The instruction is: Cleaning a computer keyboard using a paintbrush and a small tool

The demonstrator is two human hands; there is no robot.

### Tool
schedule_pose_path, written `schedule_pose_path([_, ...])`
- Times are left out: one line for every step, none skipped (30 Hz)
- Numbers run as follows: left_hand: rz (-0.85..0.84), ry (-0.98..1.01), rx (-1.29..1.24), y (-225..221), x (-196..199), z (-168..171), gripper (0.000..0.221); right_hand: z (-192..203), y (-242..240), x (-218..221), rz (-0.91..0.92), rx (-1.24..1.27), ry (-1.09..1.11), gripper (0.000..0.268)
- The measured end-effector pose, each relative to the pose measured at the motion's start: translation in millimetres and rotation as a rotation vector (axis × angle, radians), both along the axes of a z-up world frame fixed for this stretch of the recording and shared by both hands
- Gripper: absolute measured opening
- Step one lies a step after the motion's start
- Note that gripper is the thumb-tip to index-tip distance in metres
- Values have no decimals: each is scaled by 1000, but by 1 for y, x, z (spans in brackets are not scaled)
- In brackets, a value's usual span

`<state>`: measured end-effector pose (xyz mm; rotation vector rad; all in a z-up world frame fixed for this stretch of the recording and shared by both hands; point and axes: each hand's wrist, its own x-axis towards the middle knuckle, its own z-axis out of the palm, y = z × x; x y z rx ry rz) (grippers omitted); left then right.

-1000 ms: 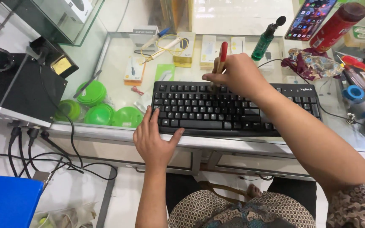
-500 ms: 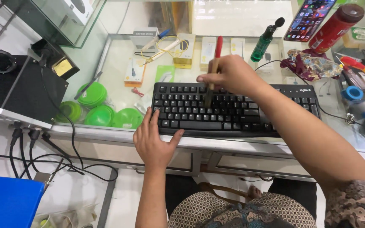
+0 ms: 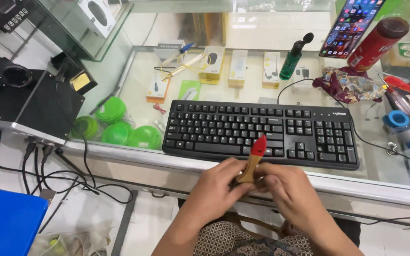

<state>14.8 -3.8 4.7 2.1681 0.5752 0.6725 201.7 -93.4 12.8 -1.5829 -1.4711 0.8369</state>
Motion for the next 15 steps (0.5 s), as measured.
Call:
schedule_pose_path([6,9,2,6,-1,1,33,6,-9,13,6,2,9,81])
schedule_pose_path([145,-98,-117,11,-3,1,17,11,-18,26,-186,-75,-124,52])
schedule_pose_path([285,-206,-233,16,-5,1,6,16,-27,39,-378,-150,-257,29])
schedule_pose_path([294,-198,-224,35,-13,4,6,2,-35,66,-369,-144,-246,29])
schedule_pose_path([394,-328,-252,54,-21,8,24,-12,-42,93,-424,91,-494,24])
schedule_pose_path([500,-461,-284,69,-29,10,43,-27,-50,120,-462,328,-738,20])
schedule_pose_path([516,-456,-280,91,-35,13,43,-40,-55,133,-448,330,-728,20])
schedule_pose_path([640,-320,-201,111,-43,16,20,-53,-59,146,-468,403,-754,21])
schedule_pose_path([761,-181,-123,131,-51,20,9,-66,-63,160,-488,476,-780,26])
schedule_pose_path([773,-178,-112,145,-51,26,9,-67,-62,157,-482,485,-767,26])
schedule_pose_path([830,28,-17,159,-50,32,15,-67,-61,155,-467,400,-714,38])
schedule_pose_path([880,237,74,173,-49,37,26,-67,-61,153,-452,310,-663,51])
schedule_pose_path([890,244,81,183,-41,38,26,-63,-60,152,-445,315,-652,51])
schedule_pose_path([865,350,178,194,-33,37,36,-60,-60,151,-409,297,-644,66])
schedule_pose_path([837,457,275,204,-26,36,47,-56,-60,150,-373,280,-637,82])
